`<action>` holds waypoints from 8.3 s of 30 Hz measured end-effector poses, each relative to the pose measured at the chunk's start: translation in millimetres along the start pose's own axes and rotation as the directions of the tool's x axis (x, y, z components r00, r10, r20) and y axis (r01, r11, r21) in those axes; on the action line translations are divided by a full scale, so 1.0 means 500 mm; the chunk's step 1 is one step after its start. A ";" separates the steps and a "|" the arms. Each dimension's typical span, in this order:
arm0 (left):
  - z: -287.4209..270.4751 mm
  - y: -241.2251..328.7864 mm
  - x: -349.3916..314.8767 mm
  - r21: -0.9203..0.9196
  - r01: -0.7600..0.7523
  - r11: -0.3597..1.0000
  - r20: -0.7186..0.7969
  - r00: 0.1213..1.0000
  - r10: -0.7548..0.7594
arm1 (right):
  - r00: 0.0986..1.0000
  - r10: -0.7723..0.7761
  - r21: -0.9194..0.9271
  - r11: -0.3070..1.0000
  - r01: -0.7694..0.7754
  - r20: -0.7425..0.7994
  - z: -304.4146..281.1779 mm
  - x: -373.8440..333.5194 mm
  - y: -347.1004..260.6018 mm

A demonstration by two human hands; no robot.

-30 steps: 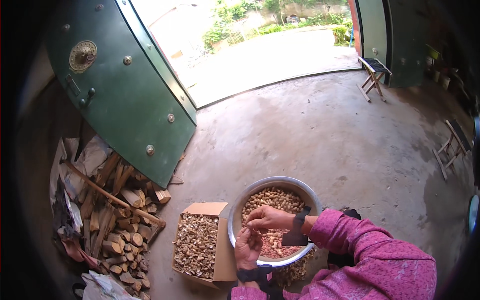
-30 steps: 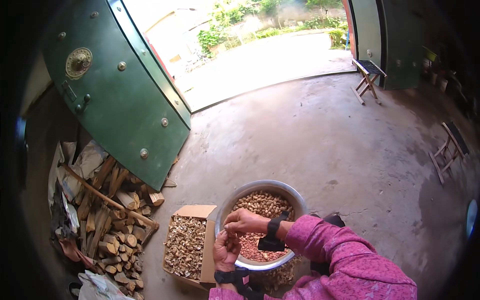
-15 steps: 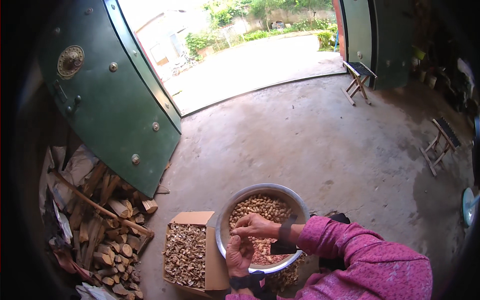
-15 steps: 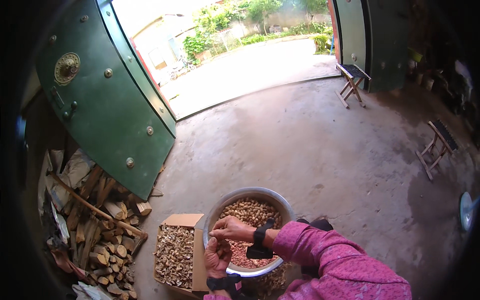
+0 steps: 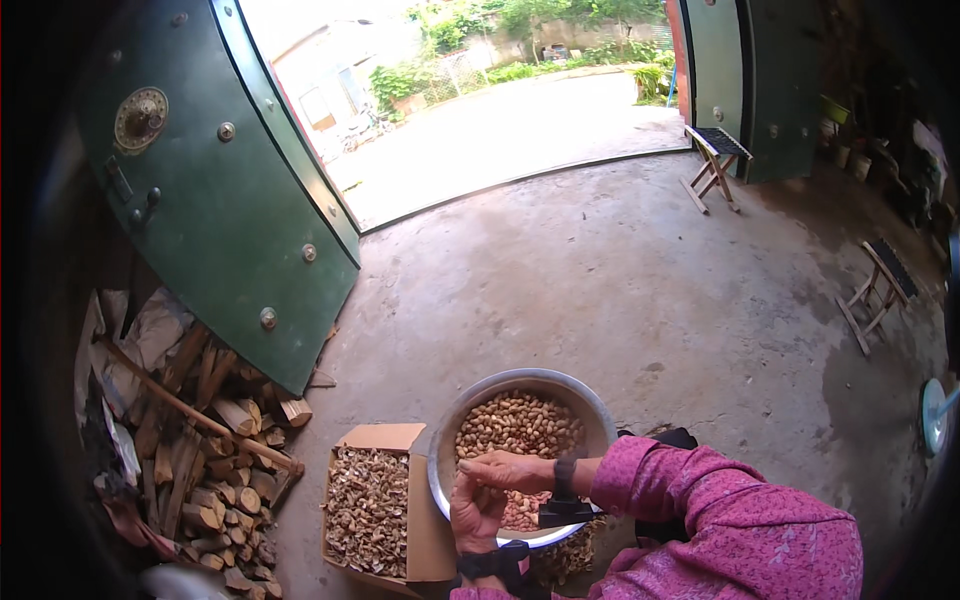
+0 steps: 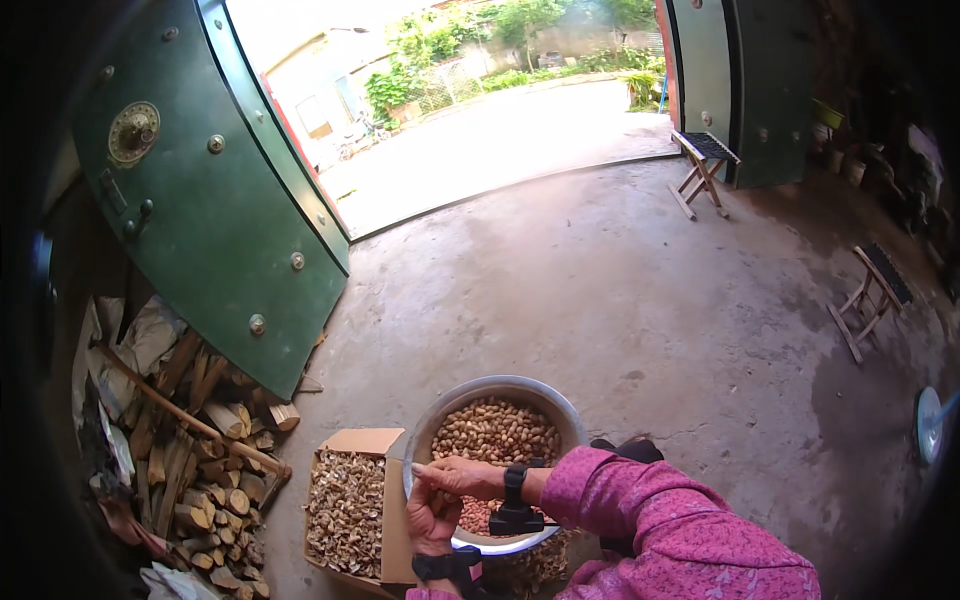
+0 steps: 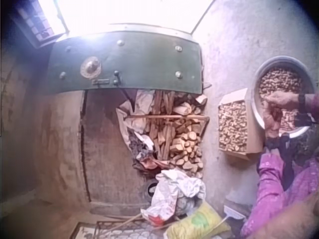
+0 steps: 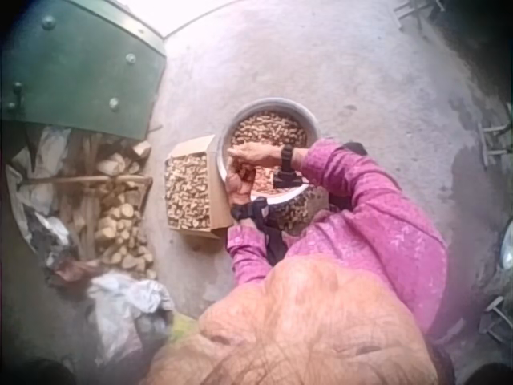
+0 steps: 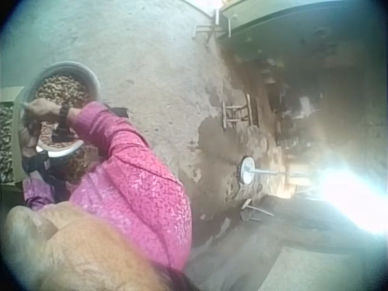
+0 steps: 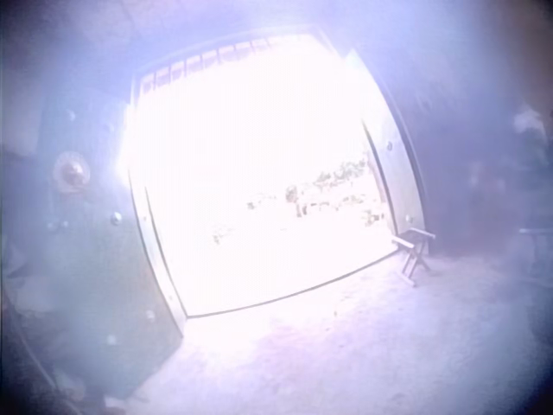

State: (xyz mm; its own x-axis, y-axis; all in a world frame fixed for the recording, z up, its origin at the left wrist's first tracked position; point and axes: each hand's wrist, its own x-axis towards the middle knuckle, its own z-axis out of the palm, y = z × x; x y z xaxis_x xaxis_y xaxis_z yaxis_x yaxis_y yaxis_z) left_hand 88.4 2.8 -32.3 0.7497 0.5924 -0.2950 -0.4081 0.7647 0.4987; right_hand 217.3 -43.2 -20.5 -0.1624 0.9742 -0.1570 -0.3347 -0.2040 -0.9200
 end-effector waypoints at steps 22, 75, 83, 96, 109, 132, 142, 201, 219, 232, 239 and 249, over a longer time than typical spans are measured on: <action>-0.002 -0.040 0.023 -0.104 -0.142 0.984 -0.096 0.987 0.132 | 0.958 -0.140 -0.212 0.973 0.087 -0.250 0.030 0.000 0.000; 0.011 -0.037 0.014 -0.115 -0.158 0.981 -0.240 0.962 0.126 | 0.885 -0.259 -0.212 0.959 0.188 -0.386 0.004 -0.006 -0.014; 0.010 -0.012 0.005 -0.079 -0.147 0.986 -0.251 0.960 0.123 | 0.879 -0.299 -0.355 0.920 0.163 -0.371 0.006 -0.011 -0.030; -0.013 -0.008 -0.005 -0.047 -0.133 0.990 -0.251 0.961 0.117 | 0.910 -0.282 -0.354 0.920 0.167 -0.303 0.008 -0.011 -0.021; 0.001 0.000 -0.022 0.081 -0.098 0.992 -0.291 0.949 0.117 | 0.940 -0.301 -0.441 0.874 0.204 -0.163 -0.018 -0.001 -0.012; -0.012 0.010 -0.030 0.082 -0.016 0.997 -0.232 0.972 0.035 | 0.970 -0.198 -0.455 0.883 0.113 -0.143 -0.033 -0.008 -0.034; 0.002 0.008 -0.026 0.171 -0.044 0.984 -0.285 0.954 0.092 | 0.959 -0.230 -0.586 0.805 0.091 -0.167 -0.022 -0.018 -0.052; -0.017 -0.008 -0.006 -0.018 -0.124 0.992 -0.108 0.987 0.121 | 0.983 0.085 0.353 0.935 -0.022 -0.165 -0.069 -0.003 0.008; 0.012 -0.002 -0.010 0.137 -0.122 0.983 -0.106 0.985 0.137 | 0.976 -0.136 -0.554 0.832 0.020 -0.169 -0.024 -0.024 -0.047; -0.011 -0.003 -0.012 0.103 -0.047 0.994 -0.063 0.997 0.054 | 0.962 -0.267 -0.739 0.660 0.134 -0.064 -0.011 -0.031 -0.052; -0.009 -0.010 -0.010 0.099 -0.055 0.994 -0.148 0.987 0.069 | 0.910 -0.412 -0.804 0.558 0.208 -0.050 -0.005 -0.032 -0.031; -0.011 -0.005 -0.006 0.098 -0.041 0.994 -0.114 0.992 0.052 | 0.919 -0.374 -0.765 0.626 0.153 -0.122 -0.007 -0.025 -0.022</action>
State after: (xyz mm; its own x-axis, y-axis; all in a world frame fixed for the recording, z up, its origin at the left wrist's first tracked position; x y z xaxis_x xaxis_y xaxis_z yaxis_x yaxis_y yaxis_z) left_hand 84.3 0.6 -37.0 0.6631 0.6563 -0.3599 -0.3852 0.7114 0.5878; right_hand 226.0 -52.9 -9.8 0.0895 0.9837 0.1562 0.4759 0.0956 -0.8743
